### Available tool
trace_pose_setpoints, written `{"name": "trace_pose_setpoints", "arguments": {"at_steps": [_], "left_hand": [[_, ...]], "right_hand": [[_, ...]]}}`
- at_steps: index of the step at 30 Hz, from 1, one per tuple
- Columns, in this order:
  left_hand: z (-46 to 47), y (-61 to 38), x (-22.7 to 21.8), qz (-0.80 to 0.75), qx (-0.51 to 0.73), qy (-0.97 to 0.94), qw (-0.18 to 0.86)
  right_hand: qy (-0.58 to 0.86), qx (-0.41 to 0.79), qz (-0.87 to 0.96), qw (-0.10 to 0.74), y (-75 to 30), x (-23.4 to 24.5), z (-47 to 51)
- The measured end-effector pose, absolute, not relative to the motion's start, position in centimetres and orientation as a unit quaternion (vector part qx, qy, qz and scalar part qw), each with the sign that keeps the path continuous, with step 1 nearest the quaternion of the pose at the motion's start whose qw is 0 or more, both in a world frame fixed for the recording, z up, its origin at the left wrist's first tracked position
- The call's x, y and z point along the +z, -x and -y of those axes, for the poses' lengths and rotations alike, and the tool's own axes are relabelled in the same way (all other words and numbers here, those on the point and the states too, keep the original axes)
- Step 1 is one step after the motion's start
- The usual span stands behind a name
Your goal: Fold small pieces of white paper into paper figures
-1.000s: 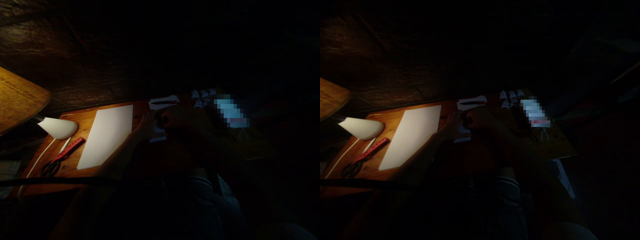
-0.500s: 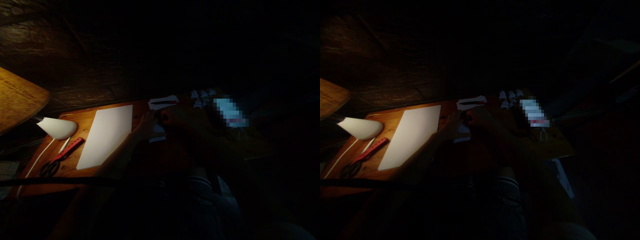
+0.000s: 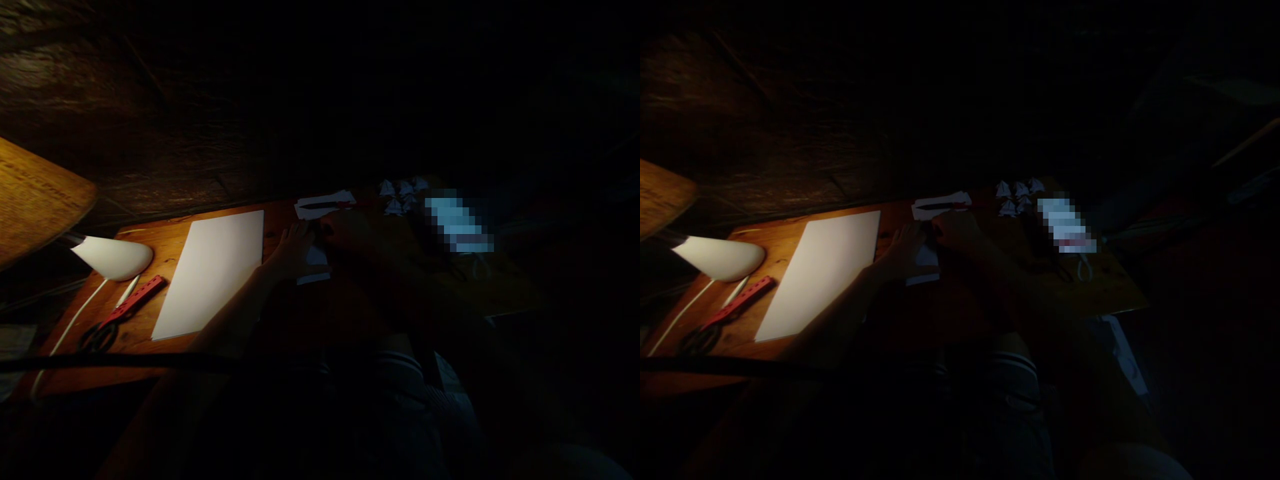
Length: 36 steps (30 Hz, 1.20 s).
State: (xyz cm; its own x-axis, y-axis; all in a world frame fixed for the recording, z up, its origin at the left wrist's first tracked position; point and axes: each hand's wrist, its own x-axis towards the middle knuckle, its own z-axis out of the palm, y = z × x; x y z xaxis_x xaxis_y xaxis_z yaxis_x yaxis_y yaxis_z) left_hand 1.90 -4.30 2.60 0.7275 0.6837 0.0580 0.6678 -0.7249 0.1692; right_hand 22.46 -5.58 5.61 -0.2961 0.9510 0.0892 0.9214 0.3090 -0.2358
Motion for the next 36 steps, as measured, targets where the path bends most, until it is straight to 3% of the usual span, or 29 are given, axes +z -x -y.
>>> {"name": "trace_pose_setpoints", "arguments": {"at_steps": [36], "left_hand": [[5.1,-1.7,3.4,-0.345,0.066,-0.933,0.071]], "right_hand": [[0.607,0.053,0.786,0.109,-22.8,6.0,6.1]]}}
